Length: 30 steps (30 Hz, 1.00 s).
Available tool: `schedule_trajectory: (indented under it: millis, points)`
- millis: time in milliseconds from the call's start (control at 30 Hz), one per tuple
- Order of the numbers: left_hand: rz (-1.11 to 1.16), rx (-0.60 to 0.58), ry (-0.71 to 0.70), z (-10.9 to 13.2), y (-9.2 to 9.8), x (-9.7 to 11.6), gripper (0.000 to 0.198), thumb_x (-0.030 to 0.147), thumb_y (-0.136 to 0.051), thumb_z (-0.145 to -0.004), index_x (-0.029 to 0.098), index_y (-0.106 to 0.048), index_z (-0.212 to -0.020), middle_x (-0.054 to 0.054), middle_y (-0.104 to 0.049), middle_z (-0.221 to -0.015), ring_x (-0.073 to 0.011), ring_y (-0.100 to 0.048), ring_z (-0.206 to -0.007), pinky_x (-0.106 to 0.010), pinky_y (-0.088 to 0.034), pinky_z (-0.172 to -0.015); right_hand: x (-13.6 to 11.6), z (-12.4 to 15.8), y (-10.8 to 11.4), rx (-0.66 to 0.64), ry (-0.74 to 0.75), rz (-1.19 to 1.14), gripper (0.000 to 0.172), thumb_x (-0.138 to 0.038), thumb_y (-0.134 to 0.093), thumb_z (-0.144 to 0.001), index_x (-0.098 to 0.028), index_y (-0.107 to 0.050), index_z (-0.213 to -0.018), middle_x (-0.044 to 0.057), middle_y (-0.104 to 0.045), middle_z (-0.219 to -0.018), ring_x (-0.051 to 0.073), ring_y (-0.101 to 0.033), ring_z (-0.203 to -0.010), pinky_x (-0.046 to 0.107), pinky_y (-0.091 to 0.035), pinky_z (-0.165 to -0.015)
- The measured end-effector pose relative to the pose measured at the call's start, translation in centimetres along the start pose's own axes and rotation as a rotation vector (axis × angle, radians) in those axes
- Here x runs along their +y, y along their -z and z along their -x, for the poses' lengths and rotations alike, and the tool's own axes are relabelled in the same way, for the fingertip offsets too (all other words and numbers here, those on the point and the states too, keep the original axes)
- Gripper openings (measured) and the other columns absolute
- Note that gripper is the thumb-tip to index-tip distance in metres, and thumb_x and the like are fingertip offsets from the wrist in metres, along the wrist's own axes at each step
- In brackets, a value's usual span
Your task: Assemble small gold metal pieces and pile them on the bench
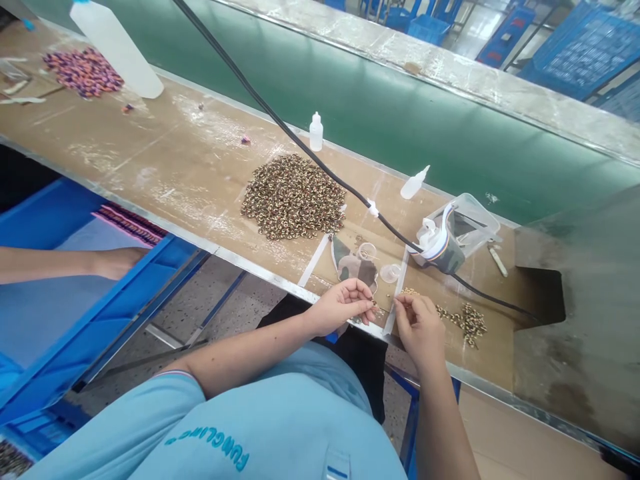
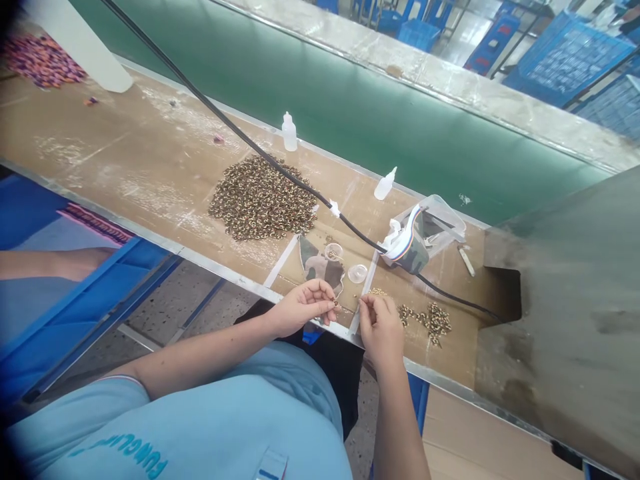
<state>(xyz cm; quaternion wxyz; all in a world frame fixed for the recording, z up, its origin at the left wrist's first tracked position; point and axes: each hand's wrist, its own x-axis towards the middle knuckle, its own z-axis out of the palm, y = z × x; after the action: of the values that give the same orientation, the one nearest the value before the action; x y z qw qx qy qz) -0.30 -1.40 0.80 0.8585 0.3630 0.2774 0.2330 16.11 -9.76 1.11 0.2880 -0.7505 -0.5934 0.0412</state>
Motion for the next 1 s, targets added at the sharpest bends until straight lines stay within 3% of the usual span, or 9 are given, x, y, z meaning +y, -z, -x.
schedule_trajectory:
  millis: [233,500,1000]
  points:
    - [0.044,0.0,0.022,-0.1,-0.2,0.3,0.038,0.036,-0.076,-0.062,0.014,-0.05,-0.078,-0.001,-0.065,-0.063,-0.0102,-0.061,-0.055,-0.021,-0.048,-0.054,0.0,-0.9,0.1,-0.103,0.098,0.107,0.032,-0.038,-0.034,-0.093,-0.021,-0.06,-0.084,0.004,-0.059,-0.084,0.014,-0.057,-0.074,0.024,-0.042,-0.063]
    - [0.058,0.002,0.033,-0.1,-0.2,0.4,0.039,0.037,-0.077,-0.061,0.014,-0.051,-0.078,-0.001,-0.064,-0.064,-0.0096,-0.061,-0.054,-0.021,-0.047,-0.053,0.1,-1.3,0.2,-0.088,0.222,0.22,0.033,-0.036,-0.033,-0.094,-0.019,-0.059,-0.083,0.004,-0.06,-0.083,0.011,-0.057,-0.065,0.021,-0.04,-0.057]
    - [0.031,-0.009,0.031,-0.1,0.0,0.3,0.035,0.036,-0.076,-0.064,0.012,-0.054,-0.078,0.001,-0.062,-0.063,-0.0083,-0.059,-0.055,-0.02,-0.046,-0.054,0.0,-1.6,-0.1,-0.111,0.294,0.359,0.035,-0.032,-0.03,-0.096,-0.017,-0.058,-0.081,0.005,-0.06,-0.083,0.01,-0.054,-0.06,0.021,-0.034,-0.05]
